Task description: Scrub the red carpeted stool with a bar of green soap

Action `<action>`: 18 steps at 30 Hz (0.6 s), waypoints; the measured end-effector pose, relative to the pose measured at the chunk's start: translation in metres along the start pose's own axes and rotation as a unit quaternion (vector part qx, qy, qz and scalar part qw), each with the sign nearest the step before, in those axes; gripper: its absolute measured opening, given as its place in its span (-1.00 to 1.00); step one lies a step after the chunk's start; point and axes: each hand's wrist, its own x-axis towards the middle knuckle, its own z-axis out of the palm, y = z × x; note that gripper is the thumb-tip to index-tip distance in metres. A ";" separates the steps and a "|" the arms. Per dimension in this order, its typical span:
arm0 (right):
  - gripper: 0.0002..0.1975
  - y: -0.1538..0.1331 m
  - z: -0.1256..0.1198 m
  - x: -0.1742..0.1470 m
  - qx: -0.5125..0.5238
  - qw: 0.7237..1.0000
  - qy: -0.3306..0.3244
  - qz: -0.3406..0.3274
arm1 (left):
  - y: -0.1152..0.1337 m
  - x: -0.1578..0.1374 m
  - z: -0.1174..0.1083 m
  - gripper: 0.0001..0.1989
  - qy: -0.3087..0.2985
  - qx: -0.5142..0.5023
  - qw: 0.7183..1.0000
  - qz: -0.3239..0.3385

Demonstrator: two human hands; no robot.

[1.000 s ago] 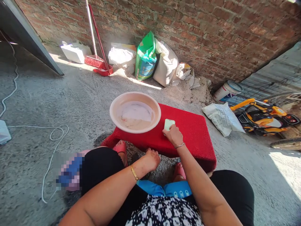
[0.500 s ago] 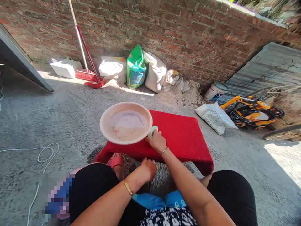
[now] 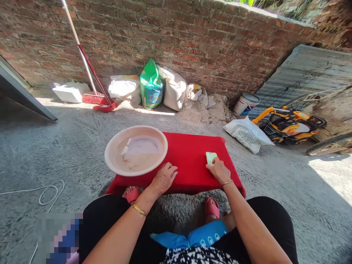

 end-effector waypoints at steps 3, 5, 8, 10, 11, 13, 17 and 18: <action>-0.54 0.054 -0.010 0.010 0.003 0.997 0.030 0.073 | -0.015 0.007 0.016 -0.67 0.044 0.049 0.997 -0.051; -0.53 0.077 -0.013 0.013 0.001 0.993 0.062 0.104 | -0.021 0.010 0.025 -0.63 0.053 0.083 0.993 -0.063; -0.52 0.081 -0.012 0.012 0.005 0.992 0.093 0.079 | -0.022 0.011 0.031 -0.58 0.046 0.117 0.991 -0.052; -0.55 0.059 -0.008 0.011 0.013 0.995 0.098 0.022 | -0.020 0.011 0.032 -0.55 0.041 0.133 0.989 -0.050; -0.57 0.042 -0.005 0.010 0.016 0.995 0.099 -0.014 | -0.018 0.011 0.032 -0.55 0.038 0.138 0.988 -0.053; -0.60 -0.001 0.002 0.007 0.021 0.991 0.096 -0.088 | -0.015 0.011 0.032 -0.56 0.032 0.141 0.988 -0.058; -0.62 -0.095 0.018 -0.001 0.017 0.974 0.070 -0.217 | -0.015 0.010 0.034 -0.58 0.037 0.136 0.988 -0.057; -0.61 -0.113 0.022 -0.002 0.014 0.969 0.060 -0.241 | -0.016 0.010 0.035 -0.57 0.041 0.136 0.988 -0.055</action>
